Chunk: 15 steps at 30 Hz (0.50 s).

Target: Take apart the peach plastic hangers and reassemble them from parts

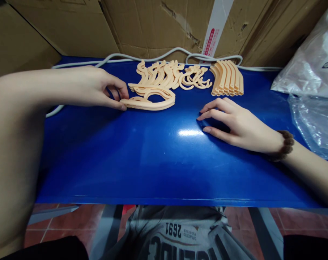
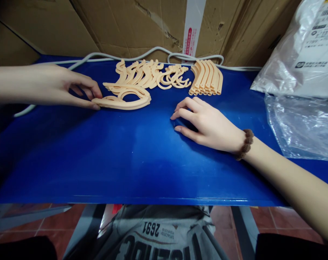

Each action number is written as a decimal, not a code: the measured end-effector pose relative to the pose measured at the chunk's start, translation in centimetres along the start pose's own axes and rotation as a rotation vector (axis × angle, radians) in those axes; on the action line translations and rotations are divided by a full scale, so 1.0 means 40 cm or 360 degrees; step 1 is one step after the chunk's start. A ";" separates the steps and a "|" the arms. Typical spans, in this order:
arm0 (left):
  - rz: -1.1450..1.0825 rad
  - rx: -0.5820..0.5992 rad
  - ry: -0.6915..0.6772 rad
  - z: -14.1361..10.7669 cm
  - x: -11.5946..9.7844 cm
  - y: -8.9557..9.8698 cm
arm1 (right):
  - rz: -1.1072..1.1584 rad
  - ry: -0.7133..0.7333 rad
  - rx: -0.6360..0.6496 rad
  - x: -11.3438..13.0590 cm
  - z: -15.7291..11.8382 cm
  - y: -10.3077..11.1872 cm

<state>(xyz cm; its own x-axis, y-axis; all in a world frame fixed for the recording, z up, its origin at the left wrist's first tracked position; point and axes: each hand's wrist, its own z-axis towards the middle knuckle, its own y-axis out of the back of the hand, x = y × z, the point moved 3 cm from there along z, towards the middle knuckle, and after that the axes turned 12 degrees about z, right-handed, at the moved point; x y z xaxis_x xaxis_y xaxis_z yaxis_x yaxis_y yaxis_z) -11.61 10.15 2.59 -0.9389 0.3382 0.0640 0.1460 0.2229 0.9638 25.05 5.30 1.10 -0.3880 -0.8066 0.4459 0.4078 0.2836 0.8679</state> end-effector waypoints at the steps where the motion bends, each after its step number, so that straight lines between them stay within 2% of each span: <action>1: -0.0001 0.0000 -0.0006 0.000 -0.001 0.001 | 0.0000 0.0001 0.0000 0.000 0.000 0.000; 7: 0.0041 -0.0055 -0.0056 -0.001 -0.002 0.000 | -0.0020 0.0022 0.0002 0.001 -0.001 0.000; 10: 0.0072 -0.0063 0.0051 -0.003 0.013 -0.003 | -0.0018 0.0008 0.0007 0.001 -0.001 0.001; 12: 0.0022 -0.0153 0.0117 -0.002 0.022 -0.002 | -0.0019 0.0005 0.0007 0.001 -0.001 0.001; 15: -0.0047 -0.0297 0.0015 0.004 0.024 -0.004 | -0.0022 0.0005 0.0008 0.002 0.000 0.001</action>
<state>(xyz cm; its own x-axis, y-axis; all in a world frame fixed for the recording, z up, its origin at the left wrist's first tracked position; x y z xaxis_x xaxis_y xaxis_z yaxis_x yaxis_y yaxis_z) -12.49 10.60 2.45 -0.9450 0.3251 0.0367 0.0589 0.0588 0.9965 25.06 5.25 1.18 -0.3906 -0.8122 0.4333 0.3982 0.2752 0.8750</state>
